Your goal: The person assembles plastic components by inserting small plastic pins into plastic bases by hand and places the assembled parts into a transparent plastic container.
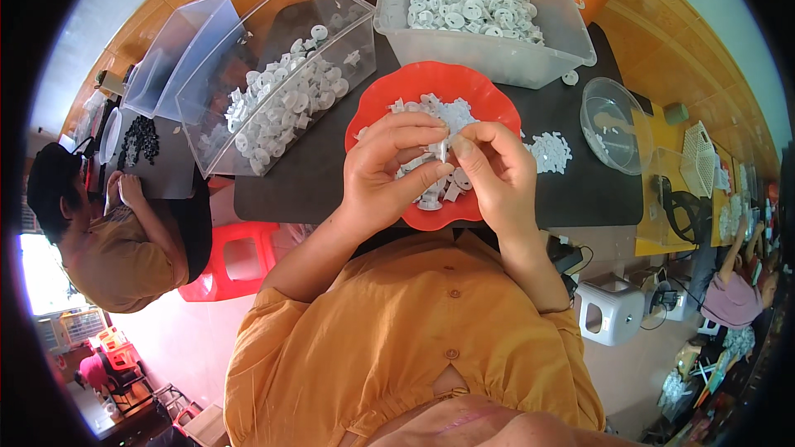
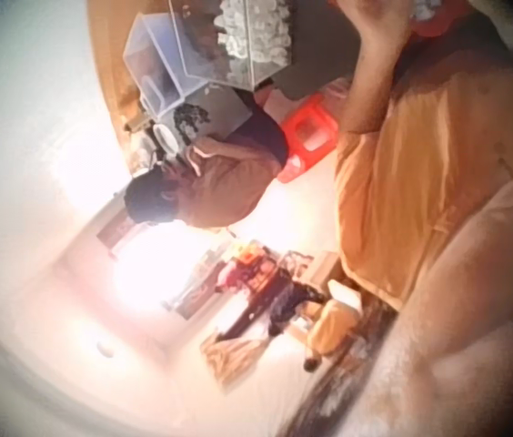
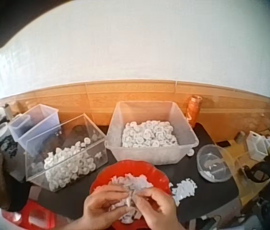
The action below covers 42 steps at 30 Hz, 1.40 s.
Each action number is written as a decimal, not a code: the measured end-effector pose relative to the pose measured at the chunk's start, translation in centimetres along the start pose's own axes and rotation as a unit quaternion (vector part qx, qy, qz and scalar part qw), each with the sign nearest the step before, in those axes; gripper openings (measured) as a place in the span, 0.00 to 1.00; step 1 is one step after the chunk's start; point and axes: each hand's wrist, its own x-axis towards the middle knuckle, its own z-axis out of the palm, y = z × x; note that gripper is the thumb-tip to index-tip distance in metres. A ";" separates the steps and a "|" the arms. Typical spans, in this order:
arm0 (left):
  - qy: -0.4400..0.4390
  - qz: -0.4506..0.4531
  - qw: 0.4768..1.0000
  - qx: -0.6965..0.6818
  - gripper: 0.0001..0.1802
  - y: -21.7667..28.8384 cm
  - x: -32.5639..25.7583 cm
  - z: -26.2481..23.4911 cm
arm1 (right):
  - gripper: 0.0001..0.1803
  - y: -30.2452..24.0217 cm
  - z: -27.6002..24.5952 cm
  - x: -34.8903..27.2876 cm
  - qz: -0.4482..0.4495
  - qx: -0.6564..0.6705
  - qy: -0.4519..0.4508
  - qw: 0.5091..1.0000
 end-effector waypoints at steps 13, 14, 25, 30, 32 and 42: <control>-0.049 0.055 0.996 0.047 0.20 0.6 0.0 -1.2 | 0.06 -0.5 -0.5 0.8 0.212 0.382 -0.127 0.891; -0.056 0.053 0.996 0.037 0.20 0.6 0.0 -1.5 | 0.07 -0.5 -0.5 0.8 0.237 0.398 -0.156 0.872; 0.213 0.075 0.905 0.360 0.24 6.9 1.8 -13.4 | 0.05 1.9 -13.3 -4.6 0.072 -0.267 0.084 0.957; 0.147 0.029 0.735 0.661 0.19 9.2 4.9 -18.1 | 0.13 2.4 -14.4 -6.3 -0.126 -0.503 -0.030 0.855; 0.139 0.059 0.737 0.659 0.19 8.7 5.0 -16.4 | 0.19 1.8 -14.5 -6.6 -0.143 -0.520 -0.074 0.839; -0.203 -0.031 0.830 0.519 0.10 -0.9 7.1 -1.1 | 0.22 1.8 -15.6 -8.8 -0.176 -0.512 -0.097 0.835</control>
